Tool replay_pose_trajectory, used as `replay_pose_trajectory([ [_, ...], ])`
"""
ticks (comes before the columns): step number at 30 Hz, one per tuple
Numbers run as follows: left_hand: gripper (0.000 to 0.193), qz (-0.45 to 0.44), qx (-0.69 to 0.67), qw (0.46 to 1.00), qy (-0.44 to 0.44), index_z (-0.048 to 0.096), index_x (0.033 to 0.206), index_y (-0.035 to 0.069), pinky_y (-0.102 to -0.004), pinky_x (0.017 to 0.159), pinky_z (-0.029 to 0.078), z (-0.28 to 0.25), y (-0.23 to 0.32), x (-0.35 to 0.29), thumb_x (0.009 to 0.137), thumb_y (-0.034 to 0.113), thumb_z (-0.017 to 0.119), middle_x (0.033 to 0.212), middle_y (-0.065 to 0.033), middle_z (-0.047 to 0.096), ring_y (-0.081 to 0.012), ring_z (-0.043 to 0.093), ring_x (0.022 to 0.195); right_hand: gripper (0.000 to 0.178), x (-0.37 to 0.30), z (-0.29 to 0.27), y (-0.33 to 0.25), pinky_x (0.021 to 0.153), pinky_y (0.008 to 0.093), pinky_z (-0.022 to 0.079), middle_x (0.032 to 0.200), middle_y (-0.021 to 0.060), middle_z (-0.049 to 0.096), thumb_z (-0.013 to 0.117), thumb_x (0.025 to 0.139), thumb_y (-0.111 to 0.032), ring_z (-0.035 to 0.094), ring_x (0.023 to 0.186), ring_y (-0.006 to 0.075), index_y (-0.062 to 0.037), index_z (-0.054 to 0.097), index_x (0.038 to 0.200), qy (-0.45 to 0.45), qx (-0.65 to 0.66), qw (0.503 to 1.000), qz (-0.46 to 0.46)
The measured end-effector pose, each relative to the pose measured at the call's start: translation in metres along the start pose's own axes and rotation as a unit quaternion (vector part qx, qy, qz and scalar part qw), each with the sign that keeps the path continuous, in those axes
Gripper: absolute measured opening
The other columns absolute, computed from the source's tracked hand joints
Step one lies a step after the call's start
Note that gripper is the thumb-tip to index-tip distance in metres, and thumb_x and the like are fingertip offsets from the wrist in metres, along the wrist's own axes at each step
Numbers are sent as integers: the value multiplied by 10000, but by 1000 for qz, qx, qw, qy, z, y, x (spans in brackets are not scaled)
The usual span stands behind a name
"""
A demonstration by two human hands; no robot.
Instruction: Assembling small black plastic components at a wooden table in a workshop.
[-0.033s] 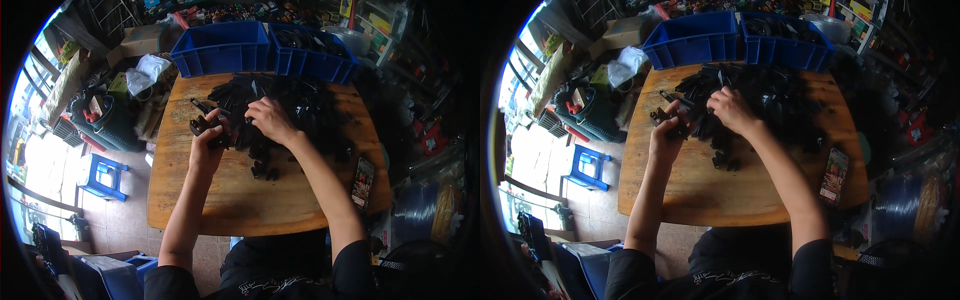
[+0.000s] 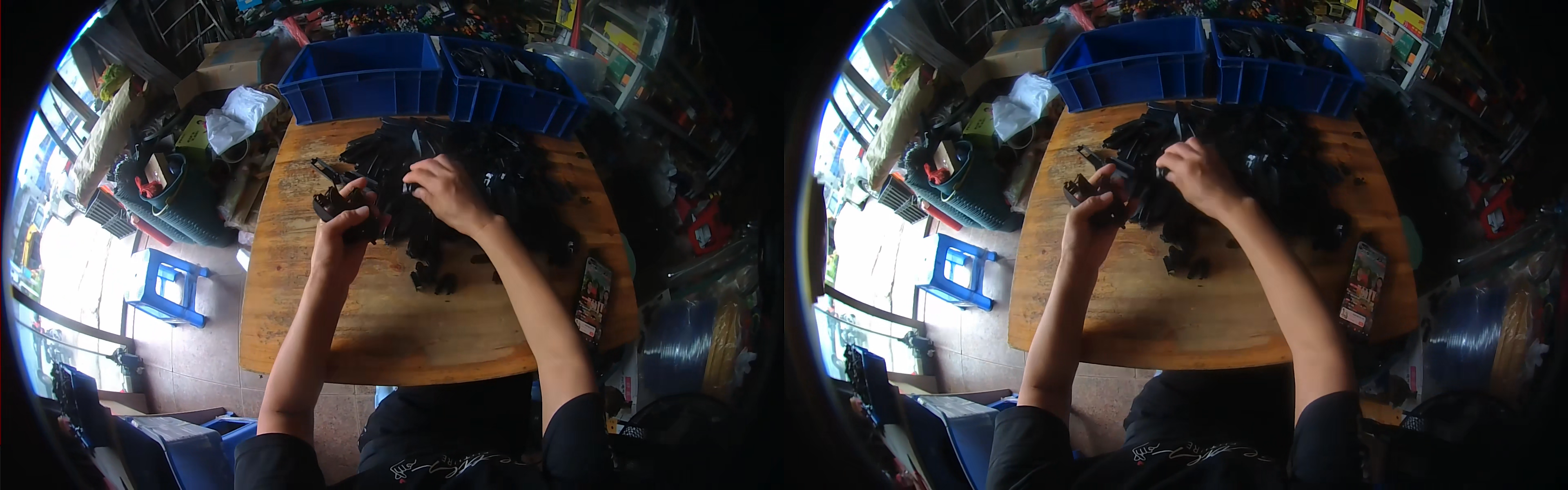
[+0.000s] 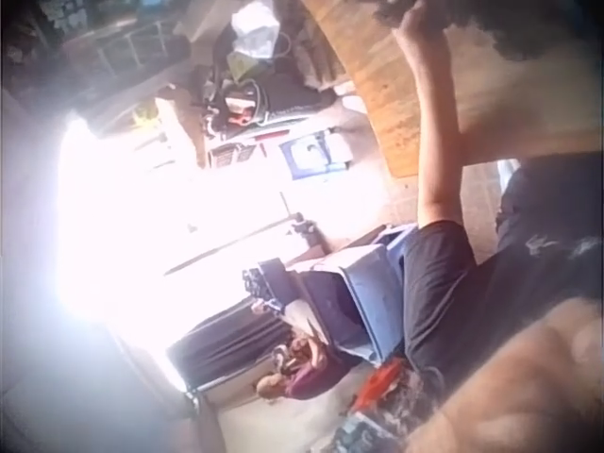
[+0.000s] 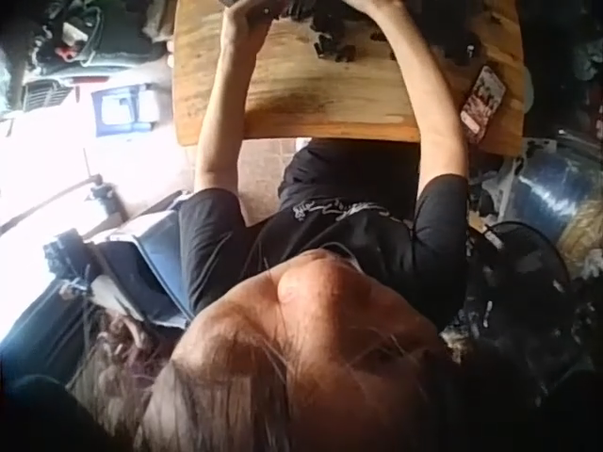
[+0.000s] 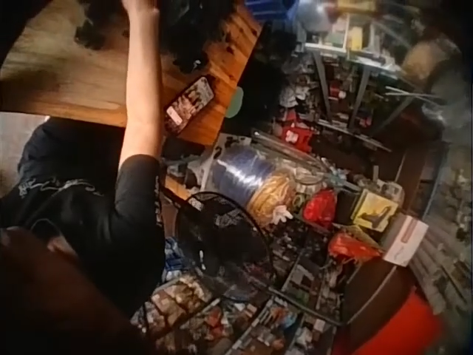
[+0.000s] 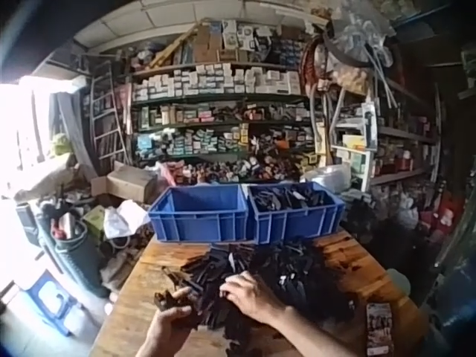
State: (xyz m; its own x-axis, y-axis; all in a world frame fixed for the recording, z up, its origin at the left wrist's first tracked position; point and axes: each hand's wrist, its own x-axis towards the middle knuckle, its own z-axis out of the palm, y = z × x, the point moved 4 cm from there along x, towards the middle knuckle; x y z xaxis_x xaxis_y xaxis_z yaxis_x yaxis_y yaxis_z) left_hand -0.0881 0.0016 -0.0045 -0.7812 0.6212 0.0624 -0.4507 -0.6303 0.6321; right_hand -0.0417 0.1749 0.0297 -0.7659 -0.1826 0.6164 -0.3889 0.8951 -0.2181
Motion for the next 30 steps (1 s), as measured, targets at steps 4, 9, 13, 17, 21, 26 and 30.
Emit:
replay_pose_trajectory([
  [4,510,-6,84,995,-51,479,1223,-2,-314,894,439,18,-2,-5,725,-26,587,1179,-118,529,-175,541,1005,189,-10,-55,-31,656,269,438,836,55,562,597,829,-52,532,744,169,-46,636,1014,63,224,961,150],
  [9,505,-96,162,982,-31,525,1128,-7,-256,758,445,48,-41,-33,670,5,738,943,-37,578,-133,555,844,252,-45,-64,-66,683,202,475,816,44,600,599,833,-8,579,775,79,-12,581,1085,27,321,915,244],
  [13,506,-108,155,982,-10,529,1118,-8,-258,749,439,43,-40,-29,660,10,743,894,-31,585,-131,557,803,173,-80,-74,-40,728,252,479,853,51,610,661,772,-39,578,809,154,4,634,938,-22,70,975,211],
  [17,484,-112,128,985,-7,534,1111,0,-258,762,439,34,-50,-25,670,8,733,875,-34,591,-140,566,799,131,-107,-51,-29,768,309,442,827,55,588,697,699,-39,528,848,231,-9,650,817,-74,-32,982,172],
  [21,439,-124,118,984,-39,541,1092,2,-265,776,446,24,-53,-23,688,6,712,896,-39,595,-152,577,823,199,-108,-57,-29,705,300,463,798,58,593,696,693,-28,546,803,205,-12,603,868,-112,60,957,260],
  [26,391,-145,193,963,-117,582,1022,-2,-300,844,455,49,-54,-36,665,33,737,1163,-123,572,-196,566,1025,203,-108,-60,-30,729,214,456,886,13,618,669,811,-102,554,811,80,-25,606,989,29,476,801,363],
  [30,347,-196,257,937,-132,599,995,31,-260,766,464,60,-63,-48,679,31,742,1023,-62,626,-127,583,855,215,-104,-44,-45,753,216,472,875,19,606,675,810,-120,566,813,93,-27,603,990,67,586,721,363],
])
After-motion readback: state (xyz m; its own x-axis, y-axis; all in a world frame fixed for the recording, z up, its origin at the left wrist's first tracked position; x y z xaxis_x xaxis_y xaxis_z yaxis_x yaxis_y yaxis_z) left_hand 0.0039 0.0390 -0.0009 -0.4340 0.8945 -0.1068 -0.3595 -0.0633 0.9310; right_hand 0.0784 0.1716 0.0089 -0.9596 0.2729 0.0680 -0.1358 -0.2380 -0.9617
